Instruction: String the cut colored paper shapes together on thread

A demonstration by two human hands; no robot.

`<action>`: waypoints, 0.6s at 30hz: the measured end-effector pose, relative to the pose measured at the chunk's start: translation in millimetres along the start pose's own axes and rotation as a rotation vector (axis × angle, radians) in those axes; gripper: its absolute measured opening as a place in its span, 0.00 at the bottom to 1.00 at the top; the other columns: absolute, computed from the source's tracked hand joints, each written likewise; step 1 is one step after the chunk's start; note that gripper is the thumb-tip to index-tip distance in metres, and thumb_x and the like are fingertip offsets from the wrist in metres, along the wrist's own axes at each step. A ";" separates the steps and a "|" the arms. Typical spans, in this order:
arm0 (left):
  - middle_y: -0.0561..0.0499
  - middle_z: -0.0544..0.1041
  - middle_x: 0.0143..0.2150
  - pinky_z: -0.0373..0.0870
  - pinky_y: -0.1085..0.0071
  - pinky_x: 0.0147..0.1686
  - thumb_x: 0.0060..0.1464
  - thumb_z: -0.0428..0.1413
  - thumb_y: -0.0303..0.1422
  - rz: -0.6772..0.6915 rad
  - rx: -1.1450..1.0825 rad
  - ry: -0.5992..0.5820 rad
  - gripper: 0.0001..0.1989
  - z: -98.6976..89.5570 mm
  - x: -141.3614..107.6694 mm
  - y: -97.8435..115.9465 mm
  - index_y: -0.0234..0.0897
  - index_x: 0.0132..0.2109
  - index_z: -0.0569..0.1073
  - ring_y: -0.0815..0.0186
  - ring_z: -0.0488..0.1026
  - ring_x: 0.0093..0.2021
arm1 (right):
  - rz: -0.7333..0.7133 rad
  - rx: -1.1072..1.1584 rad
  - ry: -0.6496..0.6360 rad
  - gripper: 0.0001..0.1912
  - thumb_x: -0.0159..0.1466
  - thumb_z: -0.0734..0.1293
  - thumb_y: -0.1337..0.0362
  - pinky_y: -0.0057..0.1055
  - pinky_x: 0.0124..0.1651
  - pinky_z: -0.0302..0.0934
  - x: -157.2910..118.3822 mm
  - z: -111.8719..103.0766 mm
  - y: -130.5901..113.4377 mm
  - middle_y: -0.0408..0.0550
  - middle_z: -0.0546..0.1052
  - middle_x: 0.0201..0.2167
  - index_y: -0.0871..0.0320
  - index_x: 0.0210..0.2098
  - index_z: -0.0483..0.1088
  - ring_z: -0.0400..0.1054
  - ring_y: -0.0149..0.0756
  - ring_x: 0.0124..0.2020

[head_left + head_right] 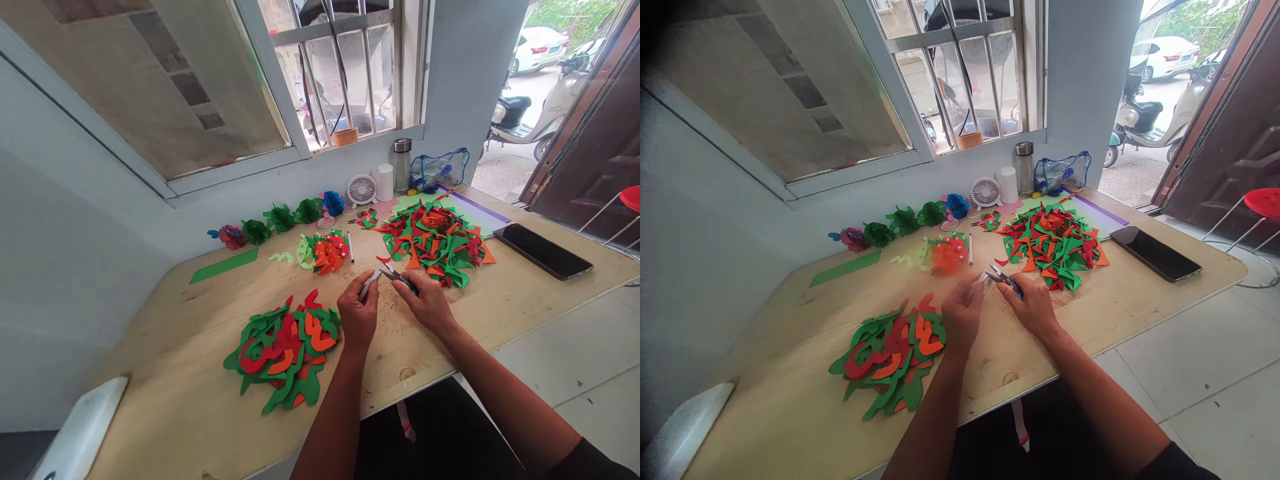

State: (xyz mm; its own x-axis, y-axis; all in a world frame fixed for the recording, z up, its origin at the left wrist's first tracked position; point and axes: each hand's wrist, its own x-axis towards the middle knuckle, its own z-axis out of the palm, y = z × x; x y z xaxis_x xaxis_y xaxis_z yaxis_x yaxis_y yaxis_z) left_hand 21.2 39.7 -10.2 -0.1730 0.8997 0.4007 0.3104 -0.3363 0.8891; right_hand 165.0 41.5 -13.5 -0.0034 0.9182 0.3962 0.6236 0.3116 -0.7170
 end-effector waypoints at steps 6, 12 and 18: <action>0.47 0.79 0.39 0.72 0.72 0.39 0.54 0.54 0.34 0.010 -0.021 0.003 0.13 0.2 0.4 0.3 0.34 0.45 0.76 0.67 0.76 0.37 | -0.023 0.001 -0.038 0.18 0.63 0.59 0.52 0.26 0.27 0.51 0.0 -0.2 -1.0 0.43 0.70 0.21 0.58 0.31 0.71 0.61 0.31 0.24; 0.48 0.80 0.38 0.71 0.74 0.35 0.53 0.54 0.34 0.015 -0.024 -0.001 0.13 1.6 2.6 -5.5 0.34 0.45 0.76 0.69 0.75 0.33 | -0.020 0.009 -0.061 0.19 0.64 0.58 0.52 0.26 0.26 0.50 -0.3 -0.5 -2.0 0.41 0.68 0.19 0.58 0.31 0.72 0.60 0.30 0.22; 0.48 0.80 0.37 0.70 0.75 0.33 0.53 0.54 0.33 0.016 -0.001 0.017 0.13 1.6 2.0 -2.5 0.35 0.44 0.77 0.69 0.75 0.32 | -0.025 0.016 -0.065 0.19 0.64 0.58 0.52 0.25 0.27 0.51 -0.3 -0.5 -1.4 0.42 0.68 0.20 0.59 0.30 0.72 0.60 0.30 0.23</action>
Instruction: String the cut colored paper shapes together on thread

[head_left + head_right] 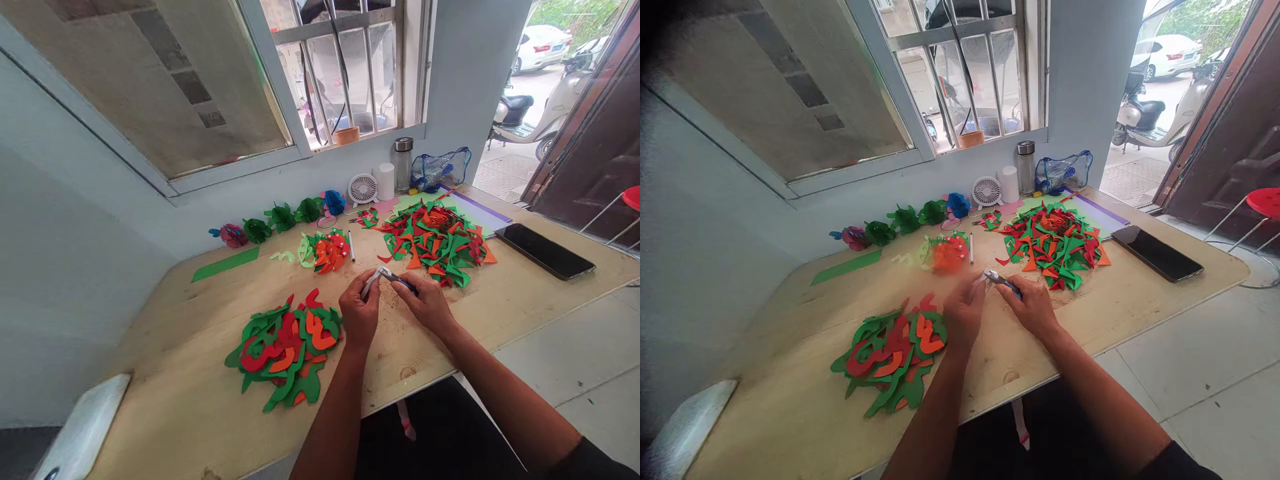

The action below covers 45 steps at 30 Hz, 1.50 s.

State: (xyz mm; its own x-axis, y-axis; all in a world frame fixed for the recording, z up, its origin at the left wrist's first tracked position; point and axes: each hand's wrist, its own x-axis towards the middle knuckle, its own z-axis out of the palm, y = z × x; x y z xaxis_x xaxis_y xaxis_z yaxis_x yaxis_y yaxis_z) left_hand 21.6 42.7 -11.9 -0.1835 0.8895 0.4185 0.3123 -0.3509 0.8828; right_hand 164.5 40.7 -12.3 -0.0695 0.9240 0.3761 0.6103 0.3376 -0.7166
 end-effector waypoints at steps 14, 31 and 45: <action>0.47 0.80 0.39 0.72 0.73 0.37 0.53 0.54 0.33 0.038 -0.007 -0.010 0.13 0.7 0.0 -3.2 0.36 0.45 0.77 0.66 0.76 0.36 | 0.000 -0.010 0.016 0.19 0.64 0.58 0.51 0.25 0.27 0.50 0.0 0.6 0.2 0.41 0.68 0.19 0.58 0.30 0.72 0.60 0.30 0.22; 0.48 0.80 0.38 0.72 0.73 0.38 0.52 0.55 0.31 0.016 -0.002 -0.022 0.12 0.4 -0.7 -0.7 0.35 0.43 0.77 0.66 0.77 0.37 | 0.030 -0.033 0.052 0.21 0.63 0.58 0.50 0.25 0.26 0.50 -1.0 1.6 0.1 0.41 0.67 0.17 0.58 0.28 0.72 0.60 0.29 0.21; 0.48 0.79 0.41 0.72 0.69 0.43 0.54 0.53 0.31 0.119 0.101 -0.016 0.13 1.2 -2.2 -6.2 0.37 0.46 0.76 0.65 0.77 0.40 | 0.056 -0.105 0.141 0.21 0.63 0.58 0.49 0.26 0.27 0.50 -1.9 4.0 3.7 0.44 0.71 0.19 0.57 0.28 0.72 0.63 0.31 0.23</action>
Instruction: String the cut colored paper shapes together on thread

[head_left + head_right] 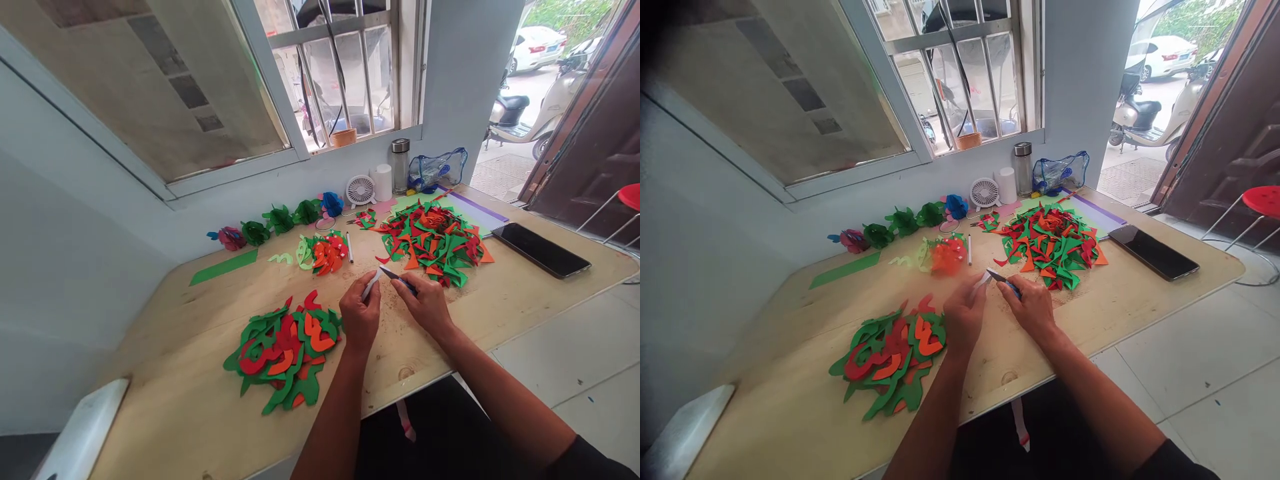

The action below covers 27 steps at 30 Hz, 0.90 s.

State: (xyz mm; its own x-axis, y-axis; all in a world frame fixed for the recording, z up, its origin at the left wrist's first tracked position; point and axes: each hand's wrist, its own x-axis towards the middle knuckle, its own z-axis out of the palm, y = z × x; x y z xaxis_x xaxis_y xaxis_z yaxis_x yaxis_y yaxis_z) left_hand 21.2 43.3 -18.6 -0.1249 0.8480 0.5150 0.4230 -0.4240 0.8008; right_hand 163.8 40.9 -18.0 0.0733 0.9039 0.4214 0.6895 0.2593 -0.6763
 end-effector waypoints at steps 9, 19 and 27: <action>0.44 0.79 0.42 0.70 0.66 0.45 0.55 0.49 0.28 0.045 0.160 -0.132 0.15 7.8 5.4 10.4 0.38 0.47 0.75 0.61 0.75 0.43 | 0.093 0.059 0.156 0.21 0.62 0.58 0.47 0.26 0.27 0.52 4.3 -8.8 1.3 0.44 0.72 0.21 0.57 0.30 0.71 0.62 0.32 0.22; 0.43 0.78 0.43 0.68 0.65 0.43 0.53 0.50 0.28 -0.013 0.258 -0.124 0.23 42.2 24.3 9.3 0.38 0.58 0.66 0.58 0.75 0.42 | 0.121 0.085 0.161 0.21 0.62 0.59 0.47 0.27 0.29 0.53 4.6 -9.1 3.3 0.45 0.73 0.23 0.58 0.31 0.71 0.64 0.33 0.24; 0.44 0.76 0.48 0.65 0.59 0.53 0.50 0.52 0.26 0.016 0.119 -0.219 0.18 28.9 9.4 2.9 0.38 0.49 0.73 0.59 0.71 0.50 | 0.075 0.009 0.138 0.20 0.62 0.58 0.47 0.27 0.28 0.52 2.7 -7.1 4.6 0.46 0.74 0.23 0.57 0.32 0.71 0.66 0.34 0.24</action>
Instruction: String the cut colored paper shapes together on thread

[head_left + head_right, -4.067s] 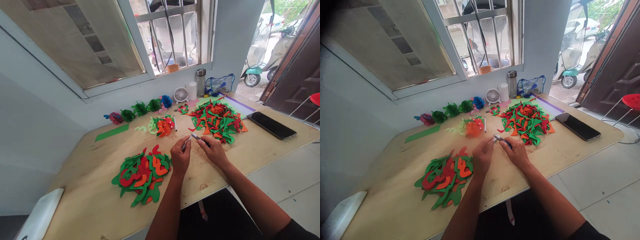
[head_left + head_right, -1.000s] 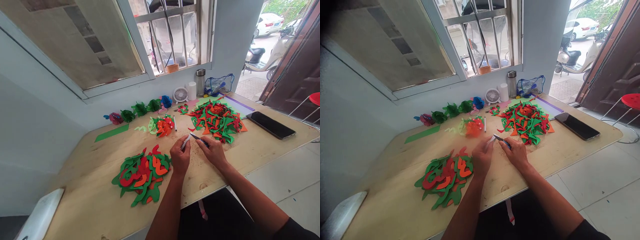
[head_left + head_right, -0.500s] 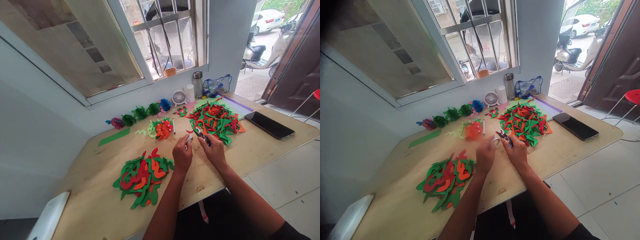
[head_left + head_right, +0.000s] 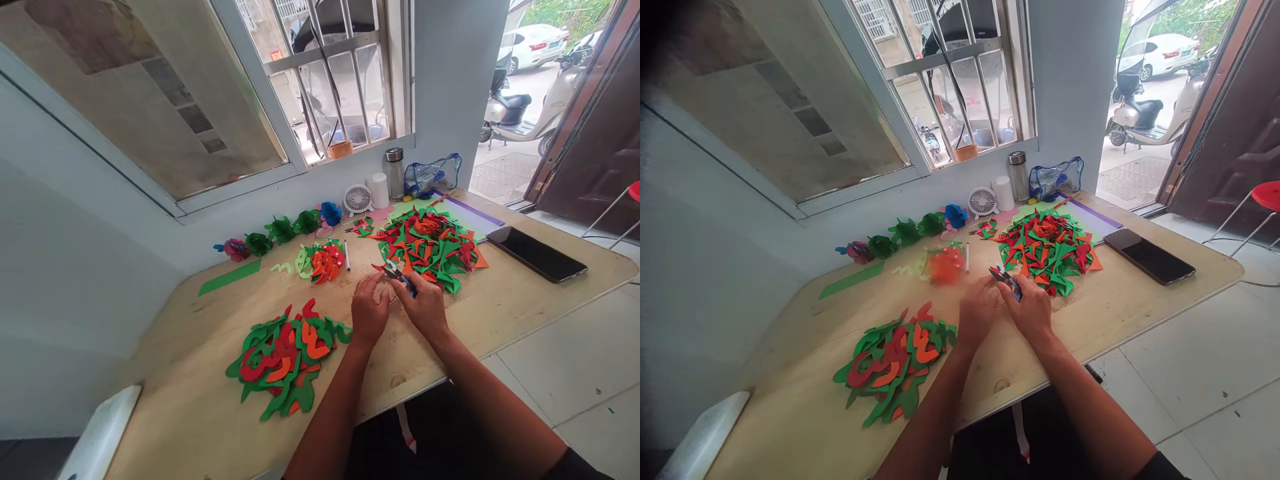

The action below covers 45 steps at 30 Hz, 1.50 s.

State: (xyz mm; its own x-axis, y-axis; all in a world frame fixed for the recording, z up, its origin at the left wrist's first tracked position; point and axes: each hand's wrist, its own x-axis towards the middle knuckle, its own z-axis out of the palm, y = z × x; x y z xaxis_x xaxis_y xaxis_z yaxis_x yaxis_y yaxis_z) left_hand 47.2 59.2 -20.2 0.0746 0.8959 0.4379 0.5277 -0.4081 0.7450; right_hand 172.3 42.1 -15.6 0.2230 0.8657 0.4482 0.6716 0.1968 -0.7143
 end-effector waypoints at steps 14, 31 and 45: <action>0.45 0.79 0.32 0.68 0.75 0.27 0.48 0.58 0.38 -0.428 -0.789 0.055 0.13 -45.2 -2.4 -9.2 0.32 0.36 0.76 0.70 0.73 0.27 | -0.317 -0.232 -0.182 0.19 0.63 0.59 0.49 0.27 0.27 0.49 -9.6 9.4 -5.1 0.47 0.76 0.25 0.57 0.35 0.72 0.69 0.35 0.26; 0.53 0.75 0.26 0.66 0.75 0.29 0.45 0.59 0.33 -0.398 -0.627 0.080 0.06 -52.4 -0.8 -3.4 0.34 0.31 0.74 0.72 0.70 0.26 | -0.358 -0.231 -0.250 0.18 0.63 0.60 0.50 0.27 0.27 0.49 -10.3 8.9 -7.7 0.46 0.77 0.26 0.57 0.36 0.72 0.69 0.34 0.26; 0.52 0.74 0.28 0.68 0.75 0.32 0.45 0.59 0.33 -0.344 -0.606 0.057 0.06 -51.8 -1.3 -8.3 0.35 0.29 0.73 0.70 0.71 0.30 | -0.371 -0.245 -0.248 0.17 0.63 0.60 0.50 0.27 0.27 0.48 -10.4 8.5 -8.3 0.46 0.77 0.26 0.56 0.35 0.72 0.70 0.33 0.27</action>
State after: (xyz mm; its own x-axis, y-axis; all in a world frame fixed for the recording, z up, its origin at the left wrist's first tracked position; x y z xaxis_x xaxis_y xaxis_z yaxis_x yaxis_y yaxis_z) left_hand -1.1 52.3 -0.9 -0.0653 0.9880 0.1398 -0.0528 -0.1434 0.9883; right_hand 158.4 35.5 -19.0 -0.2162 0.8472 0.4852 0.8267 0.4233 -0.3707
